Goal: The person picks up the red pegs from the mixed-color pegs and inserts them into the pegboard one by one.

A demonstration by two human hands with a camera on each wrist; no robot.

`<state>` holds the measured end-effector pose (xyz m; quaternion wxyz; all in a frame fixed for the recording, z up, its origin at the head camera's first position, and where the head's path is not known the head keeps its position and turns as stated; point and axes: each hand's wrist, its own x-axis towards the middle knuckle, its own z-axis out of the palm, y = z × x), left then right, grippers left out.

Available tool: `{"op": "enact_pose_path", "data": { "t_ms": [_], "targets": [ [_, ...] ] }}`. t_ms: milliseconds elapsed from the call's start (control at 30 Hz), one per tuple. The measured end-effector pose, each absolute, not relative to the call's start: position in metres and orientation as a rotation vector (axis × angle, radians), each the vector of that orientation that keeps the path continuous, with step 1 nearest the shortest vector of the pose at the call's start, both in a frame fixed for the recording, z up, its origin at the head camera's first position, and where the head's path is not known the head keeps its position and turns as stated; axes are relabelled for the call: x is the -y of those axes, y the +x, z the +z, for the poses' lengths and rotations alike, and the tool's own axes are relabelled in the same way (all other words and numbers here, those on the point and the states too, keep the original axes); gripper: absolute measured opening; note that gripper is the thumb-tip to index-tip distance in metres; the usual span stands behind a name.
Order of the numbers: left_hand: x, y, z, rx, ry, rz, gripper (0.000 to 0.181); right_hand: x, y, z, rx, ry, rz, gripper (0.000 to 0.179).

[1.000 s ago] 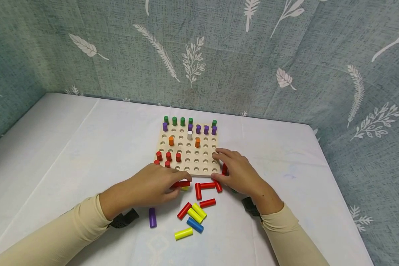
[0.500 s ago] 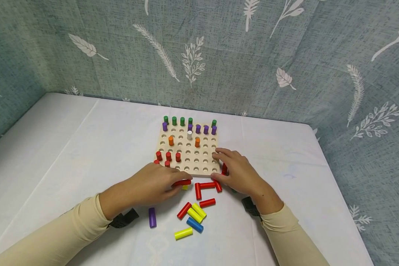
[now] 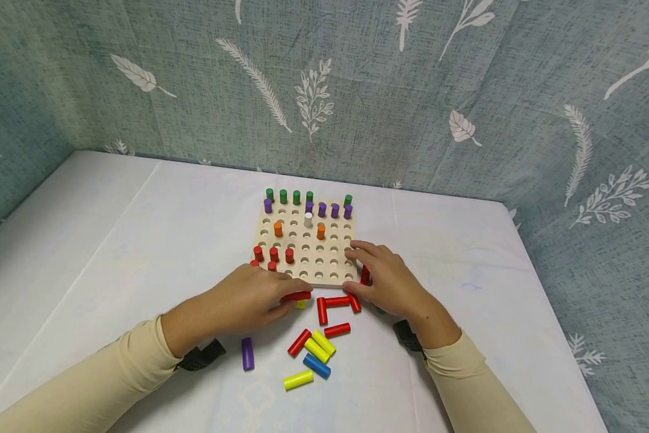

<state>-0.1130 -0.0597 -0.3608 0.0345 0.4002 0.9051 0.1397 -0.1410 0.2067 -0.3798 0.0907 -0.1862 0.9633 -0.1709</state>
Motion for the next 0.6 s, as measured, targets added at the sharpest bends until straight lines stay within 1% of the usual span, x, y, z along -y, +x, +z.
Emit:
{"op": "enact_pose_path", "data": {
  "t_ms": [367, 600],
  "targets": [
    [0.0599, -0.1139, -0.3606, -2.800, 1.218, 0.405, 0.022, -0.2062, -0.1413, -0.3795, -2.863, -0.546, -0.503, 0.072],
    [0.0610, -0.1146, -0.3590, -2.828, 1.194, 0.426, 0.023, -0.2063, -0.1414, -0.3792, -2.856, -0.546, -0.511, 0.071]
  ]
}}
